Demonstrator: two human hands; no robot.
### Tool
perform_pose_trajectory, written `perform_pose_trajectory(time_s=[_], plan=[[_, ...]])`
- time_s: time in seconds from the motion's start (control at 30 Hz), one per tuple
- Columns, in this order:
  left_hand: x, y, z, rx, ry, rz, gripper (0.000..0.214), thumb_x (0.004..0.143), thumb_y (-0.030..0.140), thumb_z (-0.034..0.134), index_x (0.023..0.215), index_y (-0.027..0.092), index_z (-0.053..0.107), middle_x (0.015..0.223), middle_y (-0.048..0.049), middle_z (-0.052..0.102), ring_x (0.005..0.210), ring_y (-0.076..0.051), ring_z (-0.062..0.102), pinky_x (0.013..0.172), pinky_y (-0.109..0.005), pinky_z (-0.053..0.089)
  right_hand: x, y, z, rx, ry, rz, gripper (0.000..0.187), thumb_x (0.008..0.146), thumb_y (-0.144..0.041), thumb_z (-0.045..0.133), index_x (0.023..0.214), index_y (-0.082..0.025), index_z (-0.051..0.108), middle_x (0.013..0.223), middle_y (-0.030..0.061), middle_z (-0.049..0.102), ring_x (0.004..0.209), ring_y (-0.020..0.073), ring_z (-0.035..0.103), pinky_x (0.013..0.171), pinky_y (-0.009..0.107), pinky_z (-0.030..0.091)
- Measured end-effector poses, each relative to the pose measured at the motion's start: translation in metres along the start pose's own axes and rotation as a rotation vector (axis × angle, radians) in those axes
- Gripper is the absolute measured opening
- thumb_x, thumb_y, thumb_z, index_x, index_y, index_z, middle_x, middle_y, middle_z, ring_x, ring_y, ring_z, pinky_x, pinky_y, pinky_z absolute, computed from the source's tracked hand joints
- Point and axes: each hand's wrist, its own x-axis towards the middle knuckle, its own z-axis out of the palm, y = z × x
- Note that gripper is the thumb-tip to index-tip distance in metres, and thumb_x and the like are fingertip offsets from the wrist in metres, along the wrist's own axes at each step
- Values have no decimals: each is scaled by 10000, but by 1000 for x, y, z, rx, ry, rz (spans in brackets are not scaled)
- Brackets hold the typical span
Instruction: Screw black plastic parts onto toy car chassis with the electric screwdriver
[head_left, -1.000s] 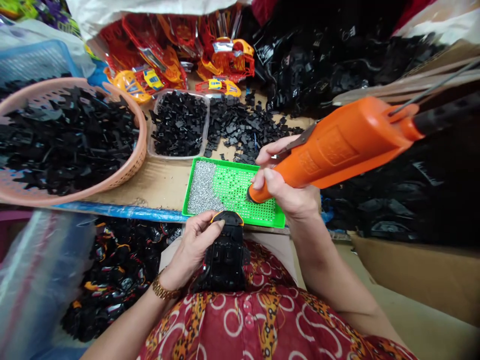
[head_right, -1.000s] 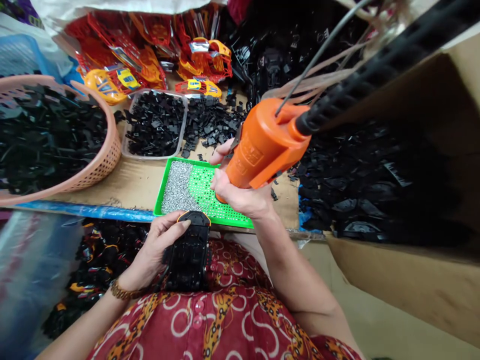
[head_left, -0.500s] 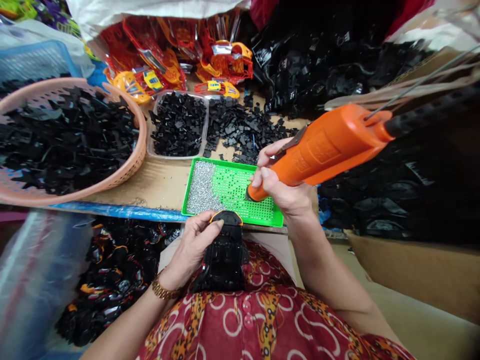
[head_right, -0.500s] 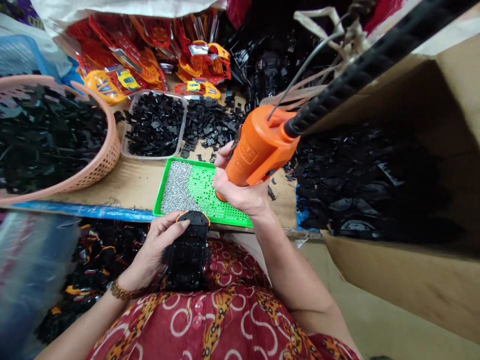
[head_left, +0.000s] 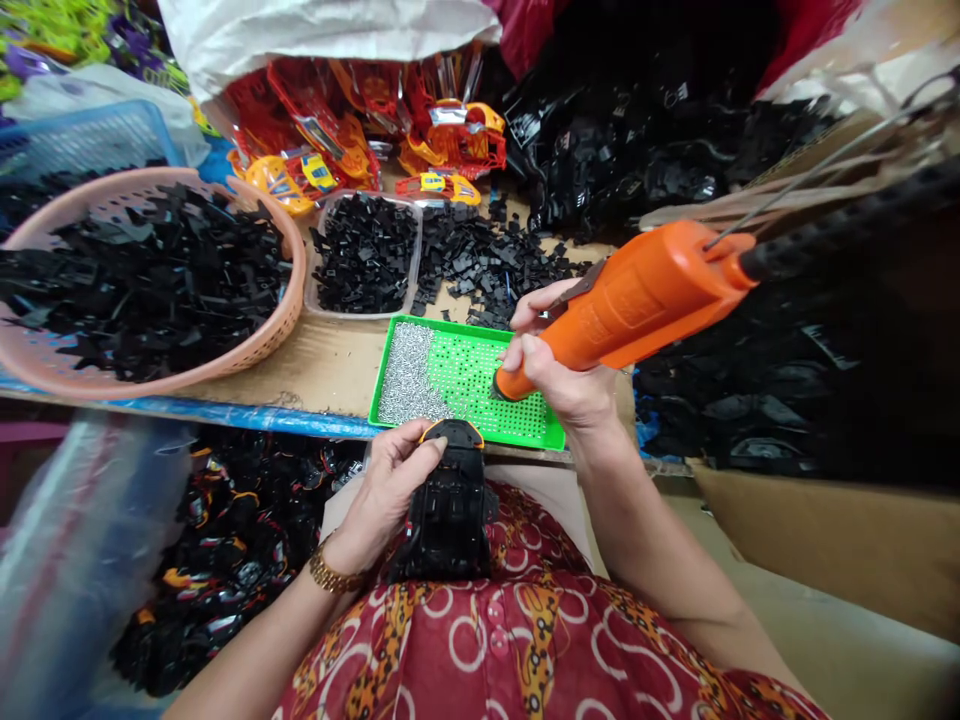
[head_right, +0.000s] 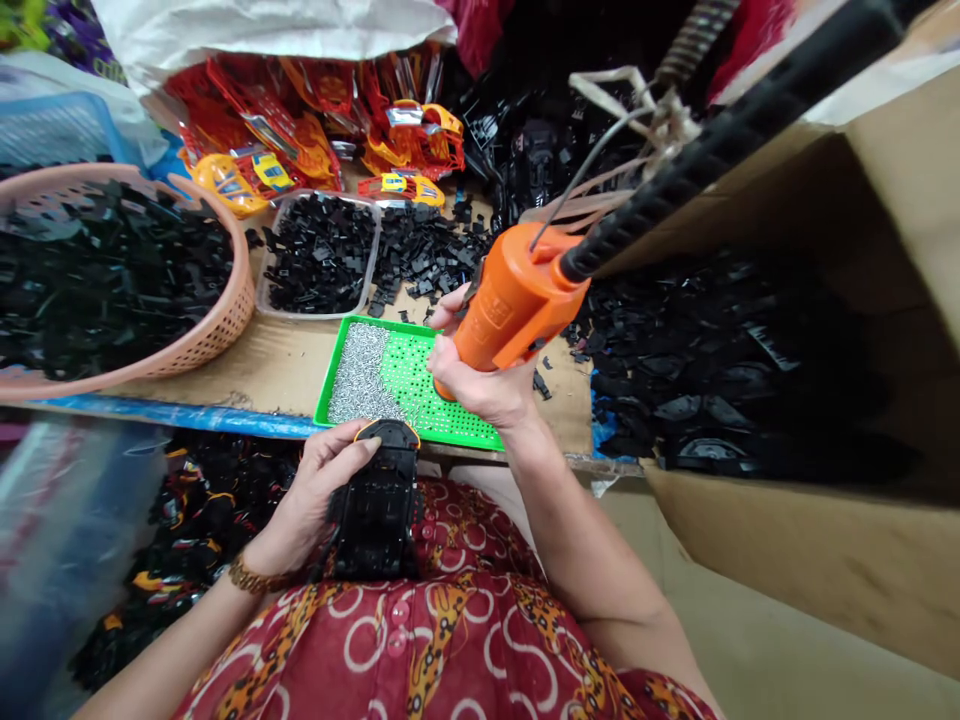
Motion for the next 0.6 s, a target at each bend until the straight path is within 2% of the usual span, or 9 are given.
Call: perform_pose_trajectory(time_s=[0.13, 0.27, 0.43, 0.53, 0.6], plan=[[-1, -1, 1, -3, 13, 4, 328, 770, 493, 815, 768, 178, 722, 713, 3, 604, 625, -124, 491, 575, -236, 381, 0, -11, 0, 24, 56, -13, 334, 824, -449, 829, 991, -316, 571, 915, -56, 606, 561, 91, 604, 594, 344, 611], [-2, -2, 5, -16, 37, -1, 349, 734, 503, 834, 725, 181, 699, 688, 6, 590, 601, -121, 485, 559, -241, 376, 1, -25, -2, 37, 99, -41, 319, 801, -483, 854, 947, -339, 609, 915, -49, 632, 539, 110, 588, 554, 345, 581], [-3, -6, 8, -8, 51, -1, 355, 702, 495, 839, 686, 188, 662, 643, 16, 577, 575, -120, 486, 539, -242, 366, 2, -53, 0, 212, 160, -133, 282, 741, -365, 871, 945, -309, 684, 881, -51, 649, 461, 96, 548, 439, 304, 498], [-3, -10, 8, -35, 42, -3, 322, 704, 470, 838, 710, 186, 687, 644, 23, 582, 564, -115, 493, 531, -237, 368, -1, -69, 4, 319, 137, -186, 219, 753, -298, 842, 931, -262, 720, 855, -49, 654, 435, 84, 558, 394, 290, 463], [-3, -12, 9, -52, 37, -11, 307, 708, 455, 840, 717, 183, 699, 645, 25, 589, 560, -111, 499, 526, -232, 371, -4, -75, 6, 330, 91, -155, 205, 773, -251, 830, 949, -254, 725, 876, -44, 656, 451, 89, 585, 422, 299, 496]])
